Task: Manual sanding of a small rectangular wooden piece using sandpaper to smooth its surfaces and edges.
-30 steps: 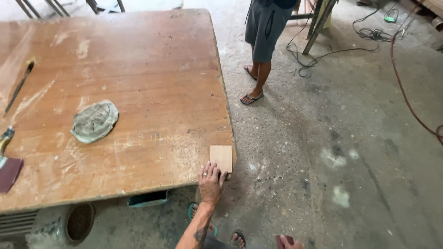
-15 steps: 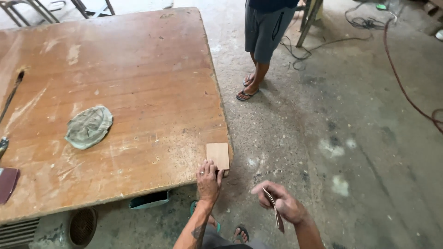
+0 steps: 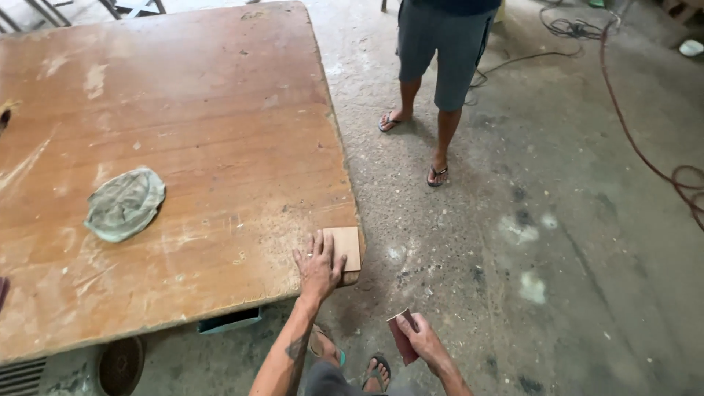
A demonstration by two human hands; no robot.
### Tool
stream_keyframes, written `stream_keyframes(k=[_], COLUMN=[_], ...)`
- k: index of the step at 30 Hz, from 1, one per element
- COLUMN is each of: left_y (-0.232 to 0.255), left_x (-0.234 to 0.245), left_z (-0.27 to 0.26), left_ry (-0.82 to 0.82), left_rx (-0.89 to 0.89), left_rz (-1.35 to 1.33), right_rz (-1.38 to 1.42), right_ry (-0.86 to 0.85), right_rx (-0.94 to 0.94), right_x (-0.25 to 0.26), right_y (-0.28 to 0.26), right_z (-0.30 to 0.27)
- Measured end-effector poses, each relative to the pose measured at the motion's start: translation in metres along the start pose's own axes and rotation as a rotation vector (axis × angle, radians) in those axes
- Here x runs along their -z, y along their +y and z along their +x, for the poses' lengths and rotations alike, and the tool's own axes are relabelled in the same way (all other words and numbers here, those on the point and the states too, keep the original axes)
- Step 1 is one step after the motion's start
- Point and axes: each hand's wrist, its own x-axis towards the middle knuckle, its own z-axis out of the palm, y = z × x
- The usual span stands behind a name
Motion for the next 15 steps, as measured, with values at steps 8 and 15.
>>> stream_keyframes(k=[8, 15], left_y=[-0.008, -0.001], left_x=[-0.012, -0.016], left_z=[0.019, 0.014], left_ry=[0.113, 0.244], left_rx=[-0.065, -0.094], left_rz=[0.043, 0.256], right_rz=[-0.028, -0.297], right_ry=[0.056, 0.210], right_rx=[-0.343, -0.551], right_x=[0.053, 0.095], right_y=[0.090, 0.187], right_z=[0.032, 0.078])
